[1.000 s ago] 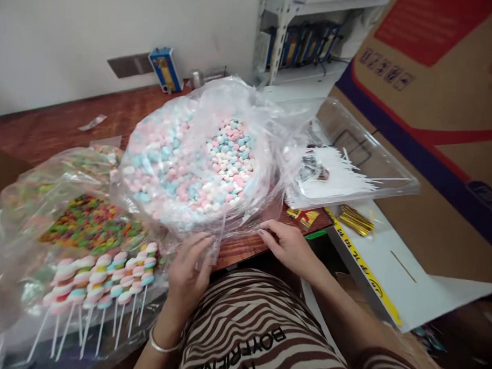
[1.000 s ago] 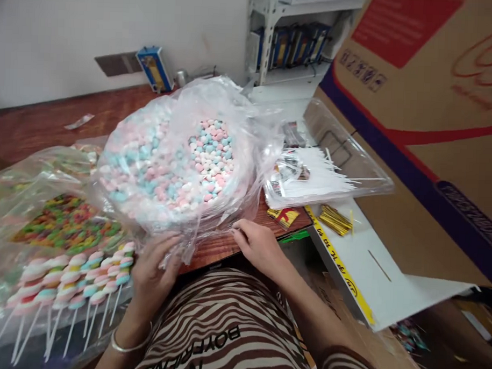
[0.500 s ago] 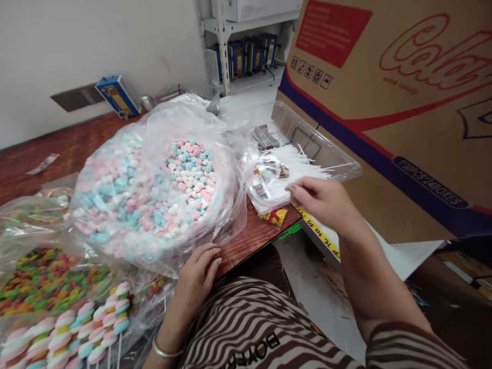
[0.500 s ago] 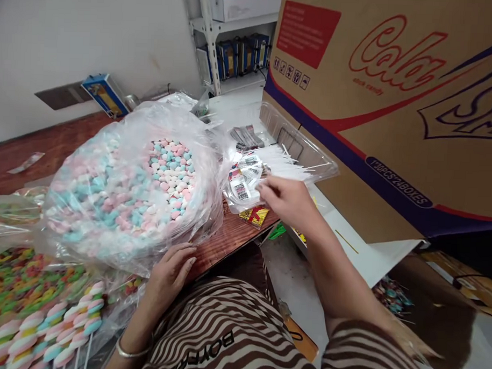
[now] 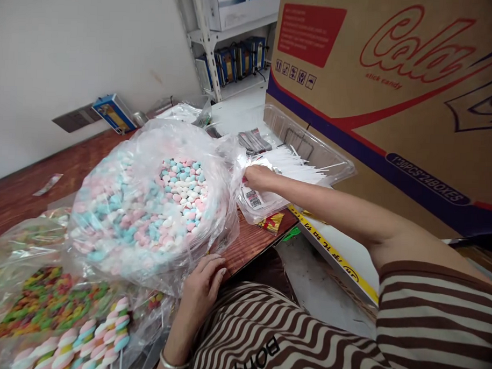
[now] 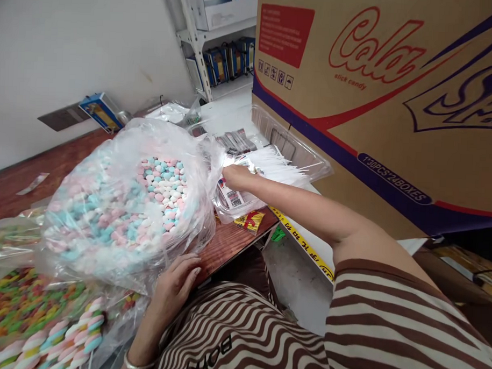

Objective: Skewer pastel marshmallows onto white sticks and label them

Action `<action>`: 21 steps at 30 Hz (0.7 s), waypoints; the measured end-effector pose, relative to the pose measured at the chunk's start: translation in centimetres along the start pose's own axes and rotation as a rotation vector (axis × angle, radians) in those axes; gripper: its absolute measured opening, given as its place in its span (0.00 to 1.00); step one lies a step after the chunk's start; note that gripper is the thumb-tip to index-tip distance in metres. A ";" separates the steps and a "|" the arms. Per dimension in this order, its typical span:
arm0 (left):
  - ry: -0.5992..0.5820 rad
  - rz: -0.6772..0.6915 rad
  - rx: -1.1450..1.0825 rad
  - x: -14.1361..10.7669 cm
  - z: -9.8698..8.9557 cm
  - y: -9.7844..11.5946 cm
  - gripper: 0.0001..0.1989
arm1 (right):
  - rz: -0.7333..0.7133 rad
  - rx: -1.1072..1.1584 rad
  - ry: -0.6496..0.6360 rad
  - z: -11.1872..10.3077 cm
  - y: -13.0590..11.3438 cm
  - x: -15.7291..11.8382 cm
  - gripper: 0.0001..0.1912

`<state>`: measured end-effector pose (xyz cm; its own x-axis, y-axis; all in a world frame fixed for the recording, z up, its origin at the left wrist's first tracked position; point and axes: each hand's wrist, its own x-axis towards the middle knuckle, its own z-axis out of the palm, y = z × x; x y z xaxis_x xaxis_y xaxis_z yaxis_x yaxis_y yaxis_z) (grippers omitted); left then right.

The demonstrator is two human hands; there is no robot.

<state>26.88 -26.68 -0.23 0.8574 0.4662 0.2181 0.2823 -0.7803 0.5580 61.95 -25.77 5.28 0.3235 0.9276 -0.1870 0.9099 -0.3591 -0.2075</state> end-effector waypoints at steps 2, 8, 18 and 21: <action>-0.022 0.002 -0.015 0.2 0.1 0.2 0.09 | 0.005 -0.004 0.007 0.1 0.3 0.0 0.18; -0.033 0.008 -0.064 0.0 0.4 0.6 0.09 | -0.029 -0.009 0.009 -0.4 0.3 0.6 0.30; 0.024 0.022 -0.129 -0.4 0.2 0.9 0.09 | -0.179 -0.046 0.083 -0.5 -0.5 -0.8 0.19; 0.038 0.053 -0.159 -0.4 -0.2 1.6 0.10 | -0.237 -0.132 0.131 -0.3 -0.8 -1.4 0.16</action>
<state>26.84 -28.01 0.72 0.8513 0.4443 0.2790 0.1630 -0.7295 0.6643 60.88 -26.73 5.96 0.1208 0.9925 -0.0205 0.9872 -0.1222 -0.1020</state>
